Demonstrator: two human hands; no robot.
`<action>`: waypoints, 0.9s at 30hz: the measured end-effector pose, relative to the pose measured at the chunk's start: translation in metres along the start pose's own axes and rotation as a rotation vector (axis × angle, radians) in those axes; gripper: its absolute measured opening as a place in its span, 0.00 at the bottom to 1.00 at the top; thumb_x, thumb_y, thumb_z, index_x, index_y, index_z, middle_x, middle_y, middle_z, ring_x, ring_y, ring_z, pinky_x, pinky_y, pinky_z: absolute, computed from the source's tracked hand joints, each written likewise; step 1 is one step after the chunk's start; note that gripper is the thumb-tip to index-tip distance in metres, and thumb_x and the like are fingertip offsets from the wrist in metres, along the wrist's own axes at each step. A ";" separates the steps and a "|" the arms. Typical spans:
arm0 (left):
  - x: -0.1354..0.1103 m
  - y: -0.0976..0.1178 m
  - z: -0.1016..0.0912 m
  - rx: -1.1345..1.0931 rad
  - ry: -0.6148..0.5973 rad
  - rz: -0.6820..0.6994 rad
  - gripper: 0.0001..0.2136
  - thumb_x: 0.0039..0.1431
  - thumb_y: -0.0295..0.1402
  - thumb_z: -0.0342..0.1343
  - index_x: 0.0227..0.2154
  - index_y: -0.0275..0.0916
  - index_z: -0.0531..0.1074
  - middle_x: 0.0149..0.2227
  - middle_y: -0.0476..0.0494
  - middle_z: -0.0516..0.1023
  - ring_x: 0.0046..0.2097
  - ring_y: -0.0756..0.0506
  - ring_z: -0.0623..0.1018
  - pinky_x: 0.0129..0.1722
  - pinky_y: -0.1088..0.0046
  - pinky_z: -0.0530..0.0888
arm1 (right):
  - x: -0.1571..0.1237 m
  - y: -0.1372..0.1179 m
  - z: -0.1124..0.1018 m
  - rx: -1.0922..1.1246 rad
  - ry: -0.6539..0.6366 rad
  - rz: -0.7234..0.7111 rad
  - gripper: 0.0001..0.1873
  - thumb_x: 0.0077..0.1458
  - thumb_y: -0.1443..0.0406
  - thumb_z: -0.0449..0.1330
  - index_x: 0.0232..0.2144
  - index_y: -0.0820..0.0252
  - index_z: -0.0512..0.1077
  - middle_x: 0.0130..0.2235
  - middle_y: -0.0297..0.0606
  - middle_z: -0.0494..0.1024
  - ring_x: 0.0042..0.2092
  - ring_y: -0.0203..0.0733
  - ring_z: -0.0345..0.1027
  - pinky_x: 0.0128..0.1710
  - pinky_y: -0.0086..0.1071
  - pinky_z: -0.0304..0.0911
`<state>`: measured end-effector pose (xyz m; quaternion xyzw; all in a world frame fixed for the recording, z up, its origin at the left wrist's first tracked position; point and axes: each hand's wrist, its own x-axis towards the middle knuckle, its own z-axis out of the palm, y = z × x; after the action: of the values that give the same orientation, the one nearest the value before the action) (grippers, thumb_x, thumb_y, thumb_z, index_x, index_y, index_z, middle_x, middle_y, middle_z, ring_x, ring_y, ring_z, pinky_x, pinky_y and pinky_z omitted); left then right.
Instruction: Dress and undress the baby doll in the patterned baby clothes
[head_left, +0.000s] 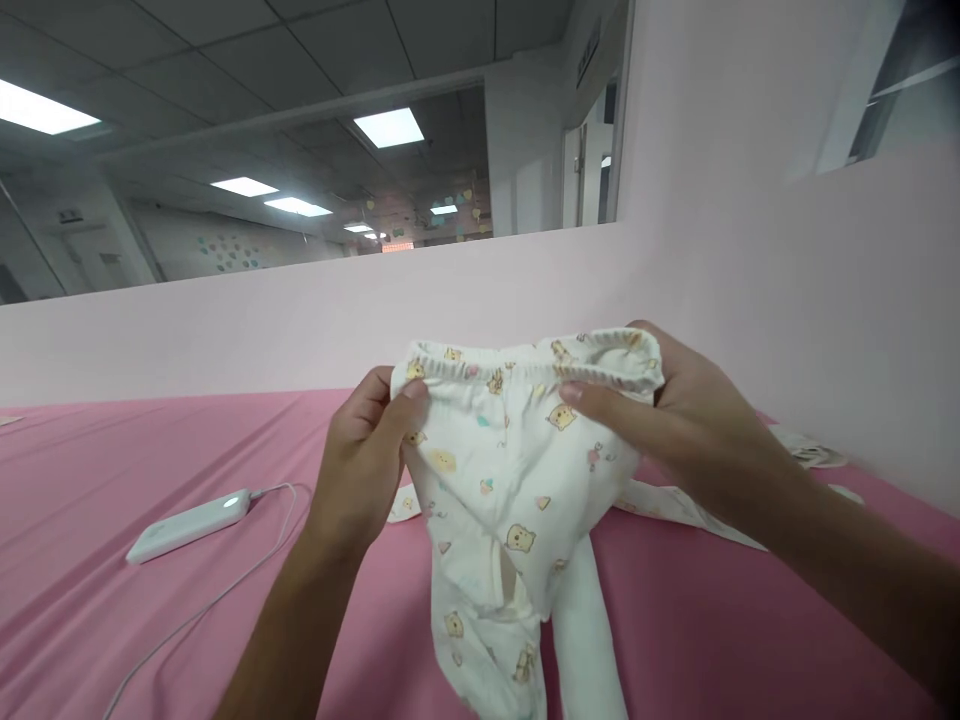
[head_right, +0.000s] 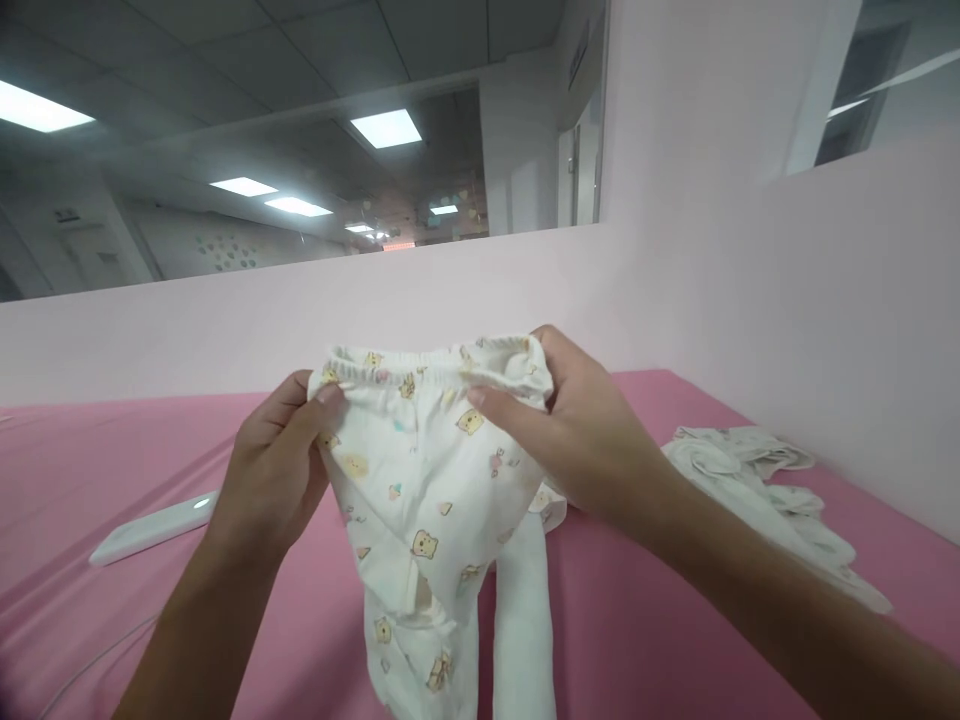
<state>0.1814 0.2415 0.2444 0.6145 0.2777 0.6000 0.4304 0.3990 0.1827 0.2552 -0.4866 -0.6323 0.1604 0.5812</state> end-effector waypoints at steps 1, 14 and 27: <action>0.000 0.005 0.004 0.007 0.006 0.024 0.07 0.57 0.38 0.57 0.32 0.40 0.69 0.28 0.51 0.73 0.28 0.52 0.72 0.27 0.78 0.69 | 0.001 -0.001 -0.002 -0.014 0.036 0.001 0.15 0.52 0.56 0.63 0.37 0.57 0.69 0.31 0.35 0.76 0.29 0.40 0.72 0.22 0.30 0.66; 0.019 0.031 0.025 0.057 -0.093 0.063 0.19 0.56 0.32 0.54 0.51 0.43 0.71 0.24 0.51 0.70 0.24 0.51 0.73 0.21 0.78 0.69 | -0.017 -0.004 -0.035 -0.102 -0.010 -0.131 0.13 0.52 0.53 0.63 0.38 0.52 0.74 0.37 0.37 0.79 0.31 0.39 0.74 0.23 0.27 0.69; 0.019 0.056 0.024 0.357 -0.391 0.147 0.05 0.47 0.29 0.66 0.25 0.38 0.75 0.25 0.50 0.73 0.28 0.50 0.74 0.22 0.80 0.64 | 0.001 -0.022 -0.046 -0.201 0.185 -0.309 0.17 0.50 0.54 0.65 0.23 0.59 0.69 0.32 0.35 0.76 0.26 0.31 0.67 0.20 0.24 0.61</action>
<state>0.1977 0.2265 0.3040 0.8032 0.2454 0.4413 0.3160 0.4308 0.1567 0.2850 -0.4518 -0.6563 -0.0399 0.6030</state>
